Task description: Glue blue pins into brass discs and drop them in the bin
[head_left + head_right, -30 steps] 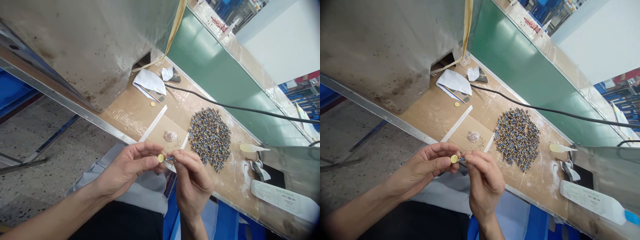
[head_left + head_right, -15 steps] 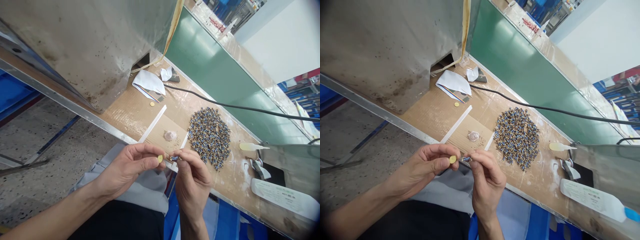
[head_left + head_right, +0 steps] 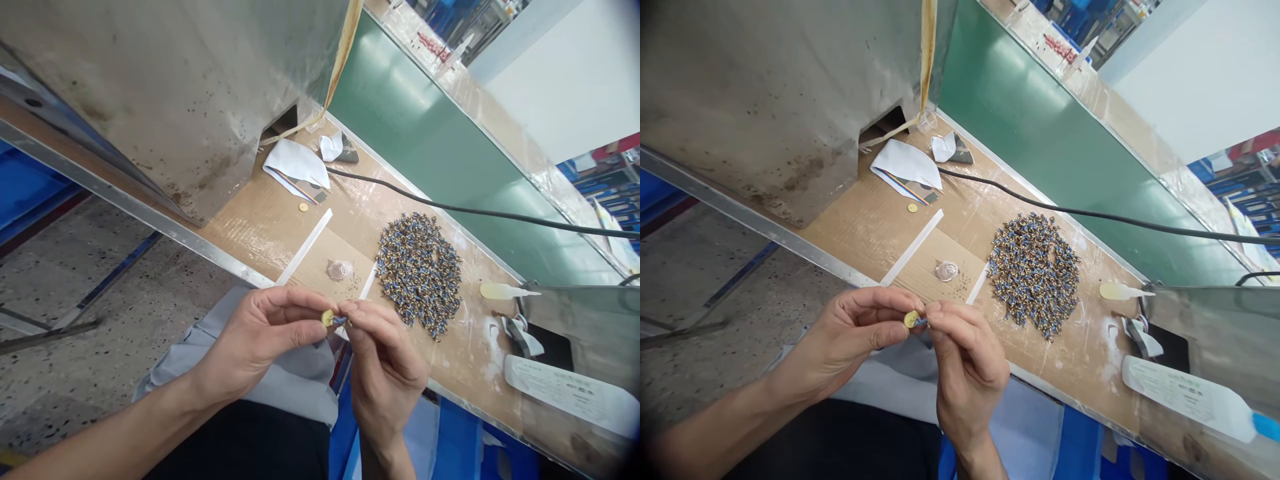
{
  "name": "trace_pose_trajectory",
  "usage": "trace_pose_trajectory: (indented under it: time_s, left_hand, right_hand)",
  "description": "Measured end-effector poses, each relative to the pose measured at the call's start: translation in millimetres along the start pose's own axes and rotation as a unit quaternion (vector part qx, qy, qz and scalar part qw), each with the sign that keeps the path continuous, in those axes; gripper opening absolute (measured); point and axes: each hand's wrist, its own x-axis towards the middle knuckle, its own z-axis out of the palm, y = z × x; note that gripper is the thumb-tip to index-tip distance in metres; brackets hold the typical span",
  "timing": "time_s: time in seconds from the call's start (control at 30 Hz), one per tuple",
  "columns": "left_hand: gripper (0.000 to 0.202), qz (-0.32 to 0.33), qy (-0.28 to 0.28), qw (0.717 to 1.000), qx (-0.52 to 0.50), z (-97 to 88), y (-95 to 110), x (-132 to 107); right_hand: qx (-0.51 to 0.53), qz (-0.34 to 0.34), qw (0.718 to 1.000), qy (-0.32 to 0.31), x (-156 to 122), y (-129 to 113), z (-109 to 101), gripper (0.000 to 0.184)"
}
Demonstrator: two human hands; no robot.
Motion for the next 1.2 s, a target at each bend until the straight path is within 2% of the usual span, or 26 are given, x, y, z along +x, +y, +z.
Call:
trace_pose_trajectory:
  time_s: [0.3, 0.57, 0.87, 1.1, 1.2]
  left_hand:
    - [0.018, 0.011, -0.015, 1.000, 0.009, -0.2, 0, -3]
    - [0.021, 0.062, -0.014, 0.995, 0.073, 0.7, -2, -8]
    - [0.022, 0.106, 0.017, 0.984, 0.140, 5.1, 2, -12]
    - [0.018, 0.097, 0.032, 0.982, 0.156, 9.3, -1, -11]
    - [0.014, 0.104, 0.053, 0.980, 0.162, 13.5, -2, -11]
  right_hand:
    - [-0.019, -0.017, 1.000, -0.006, 1, 0, -1, 0.032]
    - [-0.077, -0.093, 0.993, -0.004, 0, -1, -3, 0.036]
    - [-0.104, -0.150, 0.983, 0.004, 0, -2, -2, 0.038]
    - [-0.150, -0.207, 0.966, 0.043, -6, 0, 4, 0.046]
    - [-0.184, -0.228, 0.955, 0.040, -13, 4, 4, 0.050]
